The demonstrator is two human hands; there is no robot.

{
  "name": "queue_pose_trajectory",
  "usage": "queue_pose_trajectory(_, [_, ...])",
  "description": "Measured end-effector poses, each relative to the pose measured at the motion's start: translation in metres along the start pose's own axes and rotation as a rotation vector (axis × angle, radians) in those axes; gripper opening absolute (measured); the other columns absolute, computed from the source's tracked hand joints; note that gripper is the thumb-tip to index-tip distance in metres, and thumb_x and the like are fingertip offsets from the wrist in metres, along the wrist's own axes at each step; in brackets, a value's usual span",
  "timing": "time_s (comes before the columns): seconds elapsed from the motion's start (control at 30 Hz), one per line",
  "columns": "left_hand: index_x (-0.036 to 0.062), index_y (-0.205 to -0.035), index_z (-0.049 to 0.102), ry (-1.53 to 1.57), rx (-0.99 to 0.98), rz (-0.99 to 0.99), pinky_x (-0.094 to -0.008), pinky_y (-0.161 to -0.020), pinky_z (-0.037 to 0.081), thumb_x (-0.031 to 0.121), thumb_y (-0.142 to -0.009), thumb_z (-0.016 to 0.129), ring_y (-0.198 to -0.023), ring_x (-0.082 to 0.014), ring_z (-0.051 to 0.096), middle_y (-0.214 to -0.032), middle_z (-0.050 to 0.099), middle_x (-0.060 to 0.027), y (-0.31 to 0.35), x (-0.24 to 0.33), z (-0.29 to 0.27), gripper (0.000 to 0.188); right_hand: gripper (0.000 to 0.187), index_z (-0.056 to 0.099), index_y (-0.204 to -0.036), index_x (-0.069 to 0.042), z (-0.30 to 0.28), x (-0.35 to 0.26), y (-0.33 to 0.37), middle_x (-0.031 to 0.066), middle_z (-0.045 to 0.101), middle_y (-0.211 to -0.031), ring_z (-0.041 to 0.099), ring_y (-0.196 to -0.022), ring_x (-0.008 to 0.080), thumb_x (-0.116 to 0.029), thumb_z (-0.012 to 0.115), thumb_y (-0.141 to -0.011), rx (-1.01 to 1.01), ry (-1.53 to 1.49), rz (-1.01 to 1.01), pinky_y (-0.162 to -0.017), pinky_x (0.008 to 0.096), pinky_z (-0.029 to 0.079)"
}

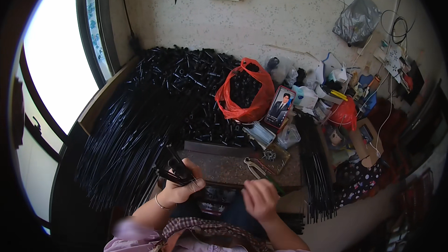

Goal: Manually assembling or processing small black cable components at a production workbench.

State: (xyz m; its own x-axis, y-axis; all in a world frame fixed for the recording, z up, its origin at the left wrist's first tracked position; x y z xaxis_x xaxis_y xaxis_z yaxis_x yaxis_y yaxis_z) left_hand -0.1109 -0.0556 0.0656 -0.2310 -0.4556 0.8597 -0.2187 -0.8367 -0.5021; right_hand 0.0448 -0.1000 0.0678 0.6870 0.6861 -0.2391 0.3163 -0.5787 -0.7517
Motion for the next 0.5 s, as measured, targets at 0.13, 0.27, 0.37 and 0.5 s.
queue_pose_trajectory(0.13, [0.0012, -0.076, 0.048, -0.154, 0.065, -0.043, -0.0173, -0.048, 0.035, 0.002, -0.065, 0.059, -0.055, -0.0035, 0.043, -0.059, 0.048, -0.0001, -0.002, 0.004, 0.001, 0.016, 0.049, 0.04, -0.104, -0.007, 0.045, 0.077, 0.08, 0.0154, 0.032, -0.106, 0.035, -0.096, 0.0302, -0.011, 0.061, -0.059, -0.544, 0.671, 0.368, -0.074, 0.0363, 0.036])
queue_pose_trajectory(0.27, [0.0013, -0.094, 0.048, -0.211, -0.08, -0.004, -0.0151, -0.047, 0.031, 0.006, -0.056, 0.068, -0.052, -0.0017, 0.038, -0.056, 0.044, 0.0042, -0.008, 0.016, 0.02, 0.043, 0.031, 0.044, -0.093, -0.003, 0.06, 0.085, 0.095, 0.0115, 0.036, -0.093, 0.042, -0.083, 0.0237, -0.006, 0.054, -0.064, -0.587, 0.194, 0.683, -0.069, 0.0323, 0.039])
queue_pose_trajectory(0.37, [0.0013, -0.107, 0.041, -0.231, -0.089, 0.009, -0.014, -0.047, 0.029, 0.008, -0.053, 0.071, -0.051, -0.0011, 0.035, -0.055, 0.039, 0.0049, -0.011, 0.017, 0.012, 0.062, 0.024, 0.045, -0.087, 0.001, 0.08, 0.066, 0.099, 0.0083, 0.036, -0.096, 0.044, -0.083, 0.0187, -0.001, 0.052, -0.065, -0.319, -1.056, 1.292, -0.068, 0.0281, 0.04])
queue_pose_trajectory(0.5, [0.0015, -0.12, 0.021, -0.175, 0.011, 0.026, -0.0156, -0.057, 0.037, 0.026, -0.039, 0.078, -0.064, -0.0032, 0.046, -0.076, 0.054, -0.0012, -0.01, 0.021, -0.022, 0.101, 0.013, 0.051, -0.072, -0.003, 0.041, 0.007, 0.031, 0.0038, 0.038, -0.096, 0.042, -0.088, 0.0205, -0.008, 0.057, -0.062, -0.413, -0.989, 0.706, -0.071, 0.0309, 0.036])
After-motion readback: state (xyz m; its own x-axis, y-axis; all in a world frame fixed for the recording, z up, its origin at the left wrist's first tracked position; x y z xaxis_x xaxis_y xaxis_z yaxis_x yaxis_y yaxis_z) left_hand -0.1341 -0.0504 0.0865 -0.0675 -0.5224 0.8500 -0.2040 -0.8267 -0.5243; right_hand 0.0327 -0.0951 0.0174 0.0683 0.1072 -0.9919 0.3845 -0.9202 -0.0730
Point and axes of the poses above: each hand's wrist, its own y-axis away from the middle knuckle, its own z-axis out of the palm, x = y × z, the point moved 10 cm from there along -y, towards the middle knuckle
